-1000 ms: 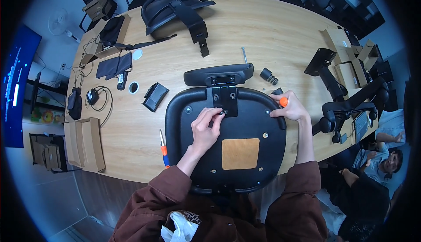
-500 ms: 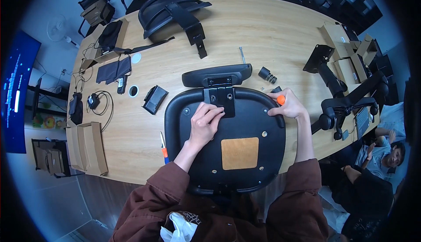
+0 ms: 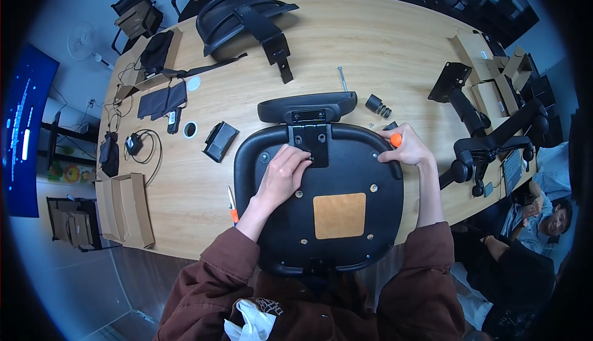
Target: The user is assembling an office chair by attaching the seat plate and backrest using a screwdriver and screws.
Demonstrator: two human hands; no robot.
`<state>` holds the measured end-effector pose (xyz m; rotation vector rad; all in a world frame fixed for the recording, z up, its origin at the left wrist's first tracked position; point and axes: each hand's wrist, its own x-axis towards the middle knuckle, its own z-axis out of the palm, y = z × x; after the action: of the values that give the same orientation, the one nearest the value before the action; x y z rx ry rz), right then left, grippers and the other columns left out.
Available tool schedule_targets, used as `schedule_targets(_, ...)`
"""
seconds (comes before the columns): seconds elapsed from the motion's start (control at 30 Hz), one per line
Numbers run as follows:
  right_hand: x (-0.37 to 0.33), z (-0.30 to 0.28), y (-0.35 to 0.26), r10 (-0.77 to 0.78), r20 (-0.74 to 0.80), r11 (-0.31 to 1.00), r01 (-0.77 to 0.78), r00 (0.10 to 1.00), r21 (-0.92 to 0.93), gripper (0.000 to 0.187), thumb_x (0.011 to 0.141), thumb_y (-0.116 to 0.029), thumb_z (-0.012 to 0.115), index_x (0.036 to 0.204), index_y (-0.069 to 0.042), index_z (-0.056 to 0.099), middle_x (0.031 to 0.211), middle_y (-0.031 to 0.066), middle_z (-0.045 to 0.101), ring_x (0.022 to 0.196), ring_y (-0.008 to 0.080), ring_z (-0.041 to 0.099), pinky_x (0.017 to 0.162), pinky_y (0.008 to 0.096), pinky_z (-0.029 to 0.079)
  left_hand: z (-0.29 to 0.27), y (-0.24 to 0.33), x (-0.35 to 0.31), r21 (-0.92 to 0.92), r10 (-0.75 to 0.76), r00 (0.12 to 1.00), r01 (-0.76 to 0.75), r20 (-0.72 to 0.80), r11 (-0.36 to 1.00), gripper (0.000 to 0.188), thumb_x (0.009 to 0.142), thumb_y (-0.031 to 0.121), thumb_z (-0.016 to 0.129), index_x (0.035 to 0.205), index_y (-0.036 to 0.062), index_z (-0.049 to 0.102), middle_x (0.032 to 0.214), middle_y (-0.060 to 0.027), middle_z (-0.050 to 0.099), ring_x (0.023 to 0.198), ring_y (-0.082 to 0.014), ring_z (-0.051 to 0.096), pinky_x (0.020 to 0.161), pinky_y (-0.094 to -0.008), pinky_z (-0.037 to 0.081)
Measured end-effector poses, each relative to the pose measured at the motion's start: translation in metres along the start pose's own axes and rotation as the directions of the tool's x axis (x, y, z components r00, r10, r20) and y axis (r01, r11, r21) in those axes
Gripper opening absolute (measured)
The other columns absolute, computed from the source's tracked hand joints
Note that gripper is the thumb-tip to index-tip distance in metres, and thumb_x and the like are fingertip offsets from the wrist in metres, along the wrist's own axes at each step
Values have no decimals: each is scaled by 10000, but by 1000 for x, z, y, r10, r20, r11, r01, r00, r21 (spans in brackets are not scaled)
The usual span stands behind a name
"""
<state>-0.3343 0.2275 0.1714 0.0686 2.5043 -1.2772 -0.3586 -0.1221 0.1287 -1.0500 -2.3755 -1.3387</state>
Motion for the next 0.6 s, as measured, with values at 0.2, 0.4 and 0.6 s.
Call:
schedule_targets(0.2, -2, -3, -2, 10, 24, 999, -9, 1000, -32, 616, 595, -103, 871, 1199, -40, 773, 743, 13, 686, 699, 91, 566, 719, 260, 488, 10, 8, -1, -19, -6, 1000, 5, -24, 1000, 166, 822, -64, 766, 961, -39, 678, 915, -147, 682, 861, -322, 661, 763, -396, 545)
schedule_targets(0.4, -3, -1, -3, 9, 8, 1000, -9, 1000, -21, 615, 593, -94, 868, 1197, -28, 772, 762, 18, 708, 713, 87, 582, 743, 261, 500, 15, 13, 0, -31, -27, 999, 26, -31, 999, 141, 839, -51, 760, 947, -48, 669, 898, -152, 662, 866, -324, 650, 771, -402, 539)
schedule_targets(0.6, -5, -2, 11, 62, -4, 998, -62, 998, -17, 659, 581, -93, 885, 1217, 14, 751, 873, 62, 765, 787, 113, 630, 818, 266, 517, 4, 5, 2, -19, -97, 995, 97, 7, 995, 168, 828, -55, 770, 977, -49, 694, 890, -136, 677, 833, -308, 645, 746, -382, 536)
